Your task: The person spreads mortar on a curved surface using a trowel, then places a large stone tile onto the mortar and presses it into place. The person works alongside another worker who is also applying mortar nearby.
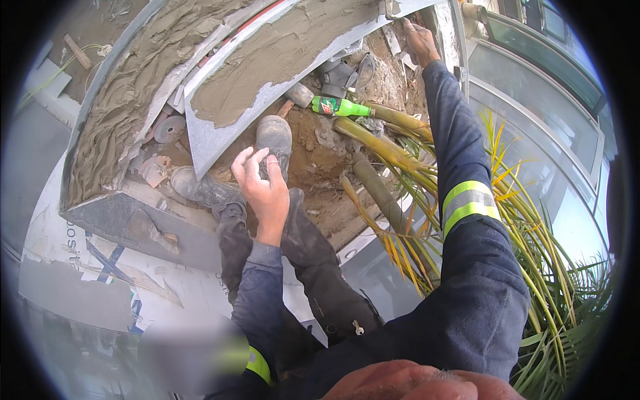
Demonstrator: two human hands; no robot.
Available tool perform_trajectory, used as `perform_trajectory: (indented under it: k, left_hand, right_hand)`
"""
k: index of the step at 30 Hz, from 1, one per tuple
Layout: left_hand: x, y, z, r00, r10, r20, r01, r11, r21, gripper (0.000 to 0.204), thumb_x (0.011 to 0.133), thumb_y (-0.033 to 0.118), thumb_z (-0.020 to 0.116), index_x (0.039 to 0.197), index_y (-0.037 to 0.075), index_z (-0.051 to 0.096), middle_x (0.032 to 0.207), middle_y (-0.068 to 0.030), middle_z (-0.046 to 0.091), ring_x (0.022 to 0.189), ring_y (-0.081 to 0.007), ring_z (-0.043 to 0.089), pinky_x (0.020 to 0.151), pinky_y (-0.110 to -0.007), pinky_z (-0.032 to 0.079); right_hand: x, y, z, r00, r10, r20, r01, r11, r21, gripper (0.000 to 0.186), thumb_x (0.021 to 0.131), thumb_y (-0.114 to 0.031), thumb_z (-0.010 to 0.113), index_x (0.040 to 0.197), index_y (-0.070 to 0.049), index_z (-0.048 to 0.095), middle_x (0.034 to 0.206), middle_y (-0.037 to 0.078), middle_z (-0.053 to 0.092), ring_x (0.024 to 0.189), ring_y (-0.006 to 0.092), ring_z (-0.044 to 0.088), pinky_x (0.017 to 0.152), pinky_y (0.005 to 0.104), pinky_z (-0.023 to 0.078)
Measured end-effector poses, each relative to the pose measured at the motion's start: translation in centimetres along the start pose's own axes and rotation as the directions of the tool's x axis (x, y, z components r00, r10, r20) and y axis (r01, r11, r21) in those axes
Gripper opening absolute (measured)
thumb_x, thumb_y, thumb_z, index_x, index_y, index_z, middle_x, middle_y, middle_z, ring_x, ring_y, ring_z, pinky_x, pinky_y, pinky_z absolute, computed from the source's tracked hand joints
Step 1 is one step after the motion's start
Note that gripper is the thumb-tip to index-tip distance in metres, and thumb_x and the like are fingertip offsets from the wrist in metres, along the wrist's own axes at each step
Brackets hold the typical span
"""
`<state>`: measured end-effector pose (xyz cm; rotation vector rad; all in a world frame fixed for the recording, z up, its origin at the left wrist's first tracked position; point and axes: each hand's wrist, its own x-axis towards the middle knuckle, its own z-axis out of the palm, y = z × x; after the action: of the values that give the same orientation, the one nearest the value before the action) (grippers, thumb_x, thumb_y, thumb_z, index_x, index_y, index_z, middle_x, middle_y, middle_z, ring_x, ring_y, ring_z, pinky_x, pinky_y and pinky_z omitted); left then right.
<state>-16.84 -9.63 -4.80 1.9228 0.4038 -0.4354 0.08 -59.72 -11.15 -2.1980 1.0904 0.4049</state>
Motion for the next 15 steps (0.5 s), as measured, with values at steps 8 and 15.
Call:
perform_trajectory:
  k: [8,15]
  left_hand:
    - [0.1,0.5,0.6,1.0,0.013,0.016,-0.014,1.0,0.023,0.021,0.093,0.009,0.067,0.111,-0.002,0.07,0.13,-0.0193,0.053,0.121,-0.036,0.055,0.104,-0.046,0.044]
    - [0.1,0.5,1.3,0.999,0.014,0.03,-0.014,1.0,0.015,0.02,0.092,0.008,0.068,0.11,-0.001,0.07,0.128,-0.02,0.054,0.121,-0.037,0.055,0.104,-0.046,0.044]
  right_hand:
    - [3.0,3.1,-0.4,0.997,-0.048,0.066,0.061,0.975,-0.214,0.054,0.107,-0.048,0.051,0.097,0.001,0.071,0.077,0.007,0.065,0.062,0.0126,0.056,0.059,0.033,0.047]
    - [-0.7,2.8,1.7,0.828,-0.476,0.297,0.561,0.707,-0.431,0.05,0.107,-0.044,0.055,0.124,0.0,0.07,0.098,0.02,0.076,0.09,0.0341,0.073,0.081,0.0409,0.055]
